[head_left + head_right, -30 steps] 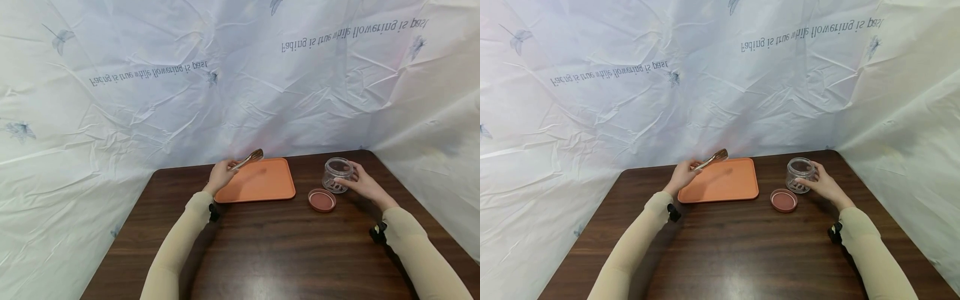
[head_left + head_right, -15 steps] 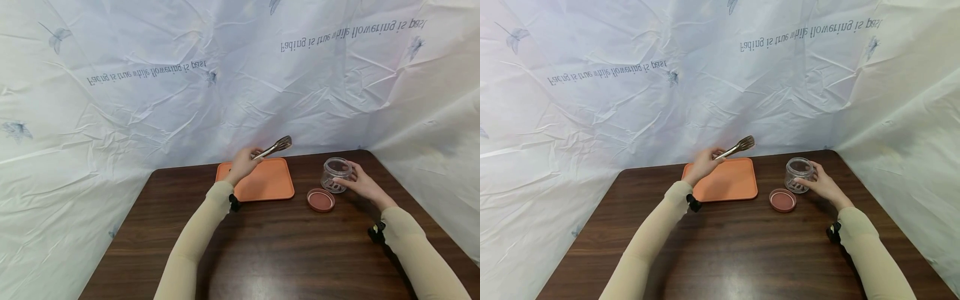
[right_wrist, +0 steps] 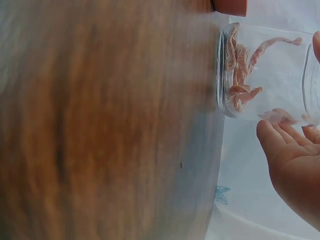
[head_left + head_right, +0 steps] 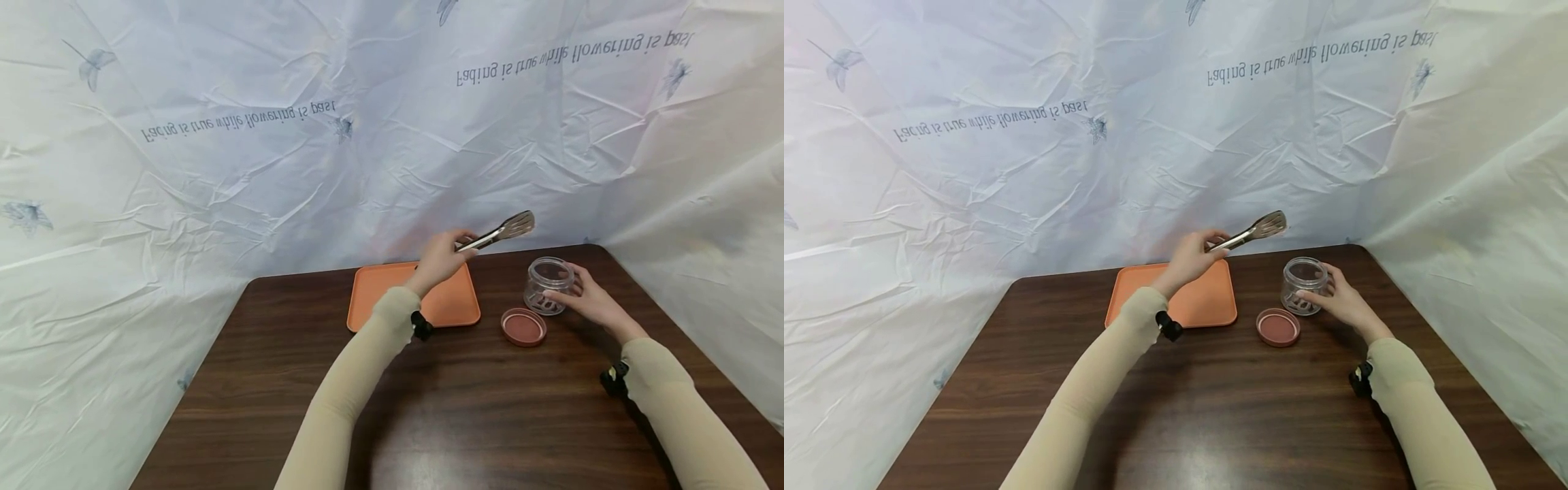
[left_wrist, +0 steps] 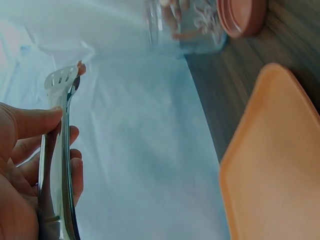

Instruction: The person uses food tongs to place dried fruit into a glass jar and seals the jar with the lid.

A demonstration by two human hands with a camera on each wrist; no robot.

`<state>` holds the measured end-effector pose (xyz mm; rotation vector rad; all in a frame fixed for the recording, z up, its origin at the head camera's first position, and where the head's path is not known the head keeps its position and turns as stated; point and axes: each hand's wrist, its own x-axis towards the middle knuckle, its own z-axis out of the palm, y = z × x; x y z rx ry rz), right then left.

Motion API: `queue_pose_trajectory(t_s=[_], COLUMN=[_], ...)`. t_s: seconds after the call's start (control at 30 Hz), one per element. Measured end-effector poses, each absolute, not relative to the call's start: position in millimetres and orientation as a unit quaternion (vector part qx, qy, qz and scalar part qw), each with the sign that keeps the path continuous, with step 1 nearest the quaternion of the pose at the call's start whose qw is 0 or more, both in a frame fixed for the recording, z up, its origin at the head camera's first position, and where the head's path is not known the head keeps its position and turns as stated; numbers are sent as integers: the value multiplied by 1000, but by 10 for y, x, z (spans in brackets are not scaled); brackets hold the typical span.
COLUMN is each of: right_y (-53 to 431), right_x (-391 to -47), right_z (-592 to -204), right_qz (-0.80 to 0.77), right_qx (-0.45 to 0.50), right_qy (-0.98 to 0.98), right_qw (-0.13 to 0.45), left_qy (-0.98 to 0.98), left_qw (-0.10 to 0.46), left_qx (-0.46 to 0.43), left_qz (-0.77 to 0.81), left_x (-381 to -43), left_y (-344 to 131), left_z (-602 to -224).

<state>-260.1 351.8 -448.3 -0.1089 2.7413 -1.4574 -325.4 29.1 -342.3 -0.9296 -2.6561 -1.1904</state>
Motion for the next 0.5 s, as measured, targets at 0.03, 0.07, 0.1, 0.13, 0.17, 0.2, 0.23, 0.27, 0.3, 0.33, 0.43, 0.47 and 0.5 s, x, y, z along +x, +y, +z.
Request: queue_pose_trajectory(t_s=[0.03,0.07,0.1,0.13,0.17,0.2,0.23,0.27,0.3,0.33,0.43,0.47,0.5], right_y=[3519,3522,3525,3531,3534,3540,3546,3547,3546,3545,3534,3529,3527], right_x=[-2599,-2596,-2594,-2594,-2592,-2594,-2595,-2596,-2597,-2599,-2608,-2611,-2615], right_z=[-4485,-4487,-4487,-4490,-4487,-4489,-4490,-4488,-4485,-4484,-4475,-4473,-4472], right_qz=[-470,-472,-473,-473,-473,-473,-472,-471,-469,-467,-466,-465,-465], right_qx=[-36,-35,-36,-35,-34,-34,-34,-33,-31,-29,-26,-25,-25], right_qy=[882,881,880,880,880,880,881,881,882,883,884,884,884], right_qw=[18,17,16,15,14,13,13,14,16,18,26,28,30], left_qy=[-869,-869,-870,-871,-872,-874,-875,-878,-880,-883,-888,-889,-889], left_qw=[41,42,43,43,42,43,41,39,36,34,29,28,26], left_qx=[-306,-310,-313,-316,-319,-322,-324,-324,-325,-326,-331,-332,-335], left_qz=[-387,-383,-378,-373,-370,-362,-357,-350,-344,-336,-317,-312,-310], left_x=[-3229,-3204,-3180,-3157,-3137,-3120,-3105,-3091,-3081,-3074,-3056,-3055,-3055], left_y=[333,374,416,456,495,531,564,593,619,641,683,690,696], left_z=[-3408,-3393,-3380,-3369,-3364,-3363,-3366,-3371,-3381,-3396,-3447,-3467,-3488])
